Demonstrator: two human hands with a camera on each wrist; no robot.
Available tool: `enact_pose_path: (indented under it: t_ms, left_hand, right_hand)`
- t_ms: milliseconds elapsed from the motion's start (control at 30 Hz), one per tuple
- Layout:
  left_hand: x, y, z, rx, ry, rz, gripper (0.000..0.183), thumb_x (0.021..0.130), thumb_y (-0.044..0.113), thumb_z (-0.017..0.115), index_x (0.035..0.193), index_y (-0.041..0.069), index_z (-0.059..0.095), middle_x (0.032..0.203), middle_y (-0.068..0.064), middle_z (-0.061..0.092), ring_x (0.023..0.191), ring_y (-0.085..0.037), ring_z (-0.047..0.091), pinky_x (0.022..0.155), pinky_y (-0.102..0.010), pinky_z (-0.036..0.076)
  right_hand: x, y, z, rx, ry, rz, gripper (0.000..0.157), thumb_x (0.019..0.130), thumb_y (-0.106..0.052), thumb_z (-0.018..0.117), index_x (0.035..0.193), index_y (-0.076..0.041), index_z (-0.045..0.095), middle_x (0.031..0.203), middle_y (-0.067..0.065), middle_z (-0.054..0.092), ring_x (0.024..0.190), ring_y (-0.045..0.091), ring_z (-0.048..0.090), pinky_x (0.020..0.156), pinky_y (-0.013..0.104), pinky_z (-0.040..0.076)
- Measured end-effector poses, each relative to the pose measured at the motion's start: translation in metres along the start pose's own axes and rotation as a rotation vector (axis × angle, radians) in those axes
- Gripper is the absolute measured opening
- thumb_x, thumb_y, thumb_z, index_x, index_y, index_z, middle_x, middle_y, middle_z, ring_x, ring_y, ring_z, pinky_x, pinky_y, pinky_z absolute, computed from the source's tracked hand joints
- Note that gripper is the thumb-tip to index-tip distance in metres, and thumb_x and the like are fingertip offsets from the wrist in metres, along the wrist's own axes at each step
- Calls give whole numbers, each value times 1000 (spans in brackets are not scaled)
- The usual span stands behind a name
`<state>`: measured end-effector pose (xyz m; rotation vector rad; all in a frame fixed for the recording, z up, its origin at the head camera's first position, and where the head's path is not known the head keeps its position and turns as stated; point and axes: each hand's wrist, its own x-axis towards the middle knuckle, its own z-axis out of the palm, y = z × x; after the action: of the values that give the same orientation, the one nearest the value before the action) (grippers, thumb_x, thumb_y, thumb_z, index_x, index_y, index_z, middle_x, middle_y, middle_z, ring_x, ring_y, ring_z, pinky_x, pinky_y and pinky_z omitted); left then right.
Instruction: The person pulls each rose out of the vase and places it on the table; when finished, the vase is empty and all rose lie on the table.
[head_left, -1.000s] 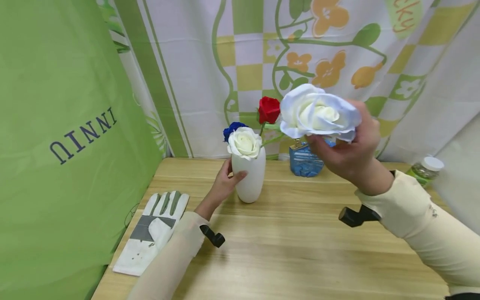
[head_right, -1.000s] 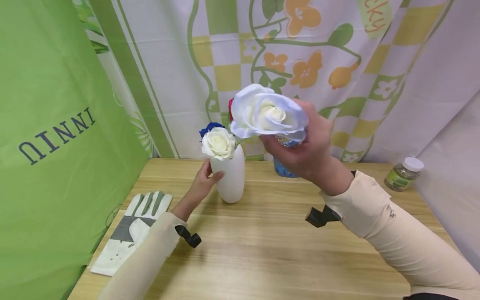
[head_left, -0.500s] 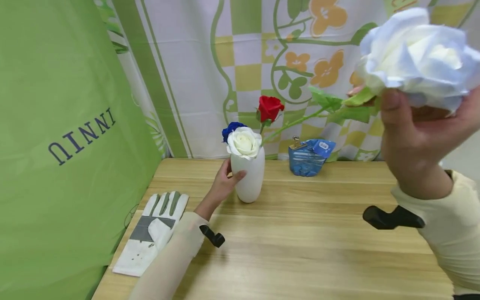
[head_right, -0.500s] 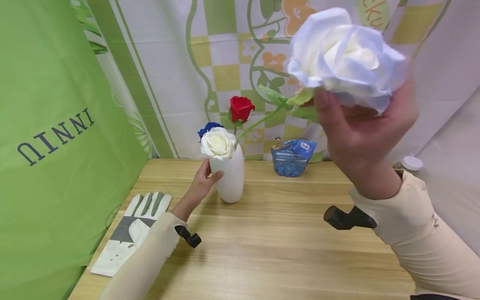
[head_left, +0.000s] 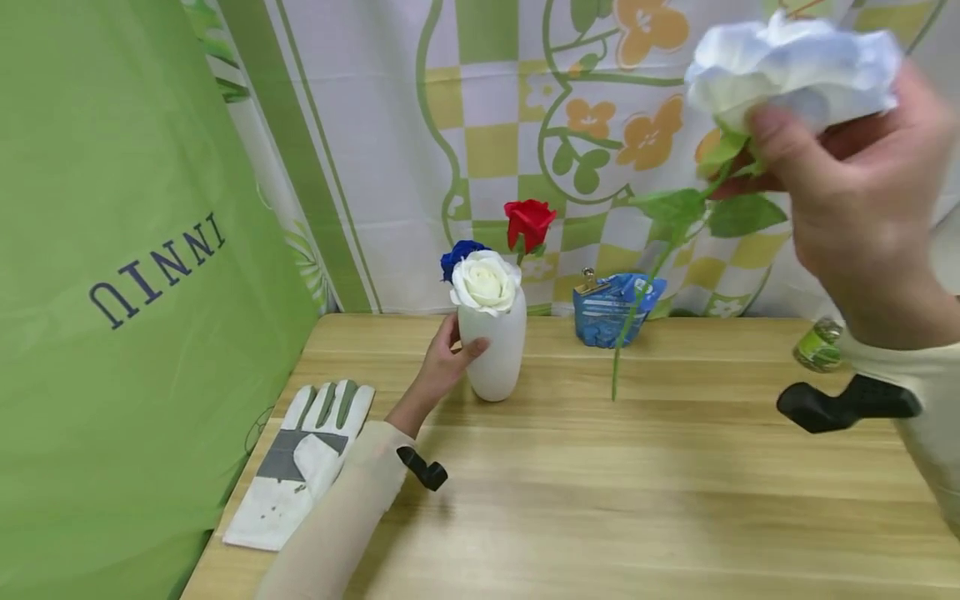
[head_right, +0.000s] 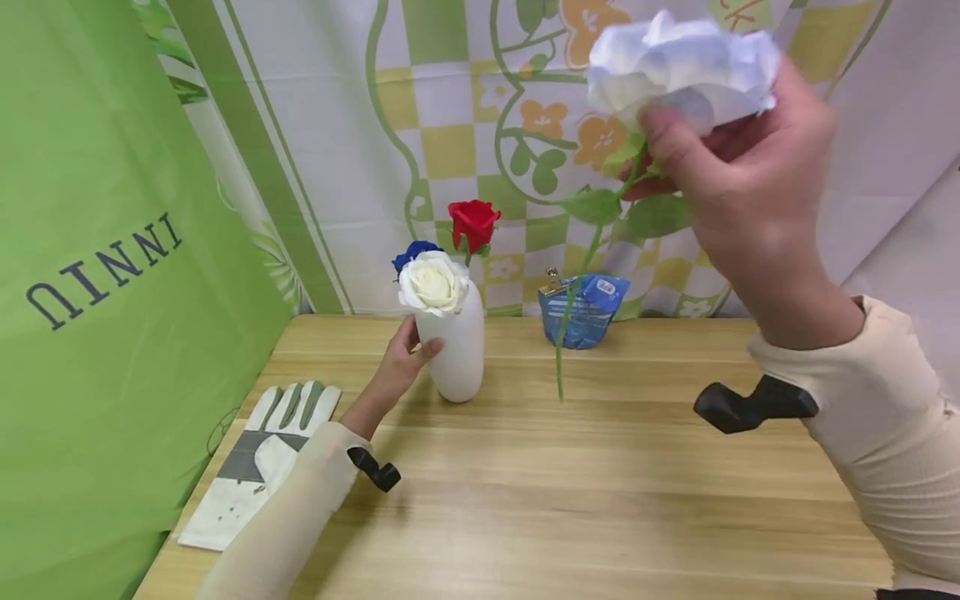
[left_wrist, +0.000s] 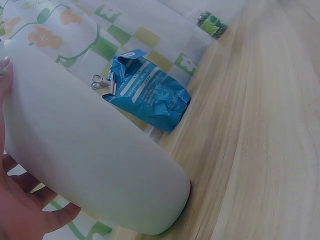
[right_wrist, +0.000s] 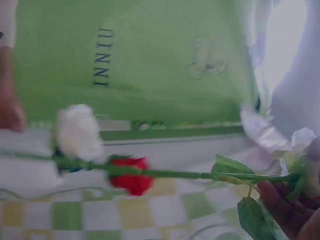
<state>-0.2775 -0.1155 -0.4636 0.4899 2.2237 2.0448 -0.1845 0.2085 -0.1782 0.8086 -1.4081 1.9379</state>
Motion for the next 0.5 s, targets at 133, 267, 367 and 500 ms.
enact_pose_path:
  t_ms: [133,267,367,500]
  left_hand:
    - [1,0,-1,1,-8,-2,98,76,68,72,150,14,37,150,-13,47,141,-32,44,115,-54,41]
    - [1,-1,-2,2,-11,-3,100,75,69,72,150,13,37,150,-13,47,140,-32,44,115,-54,41]
    - [1,-2,-2,4,-9,-1,103,72,72,72,150,14,37,150,-13,47,140,-33,44,114,-54,41]
    - [1,0,-1,6,-4,0,108,69,76,71,150,14,37,150,-14,47,141,-33,44,114,-54,41]
  right_hand:
    - [-14,21,-15,-134,-23,355,37,86,5,73,120,6,58,94,18,72,61,25,72,53,35,58]
    - [-24,47,-35,-290,-64,623,38,88,-10,76,119,-3,55,89,6,70,61,20,71,53,34,60]
    - [-34,65,-45,-388,-86,729,39,90,-17,75,118,-3,52,84,2,69,60,17,69,54,35,60]
    - [-53,87,-56,-518,-135,858,43,94,-26,70,120,-1,48,79,-3,67,60,14,68,59,34,62]
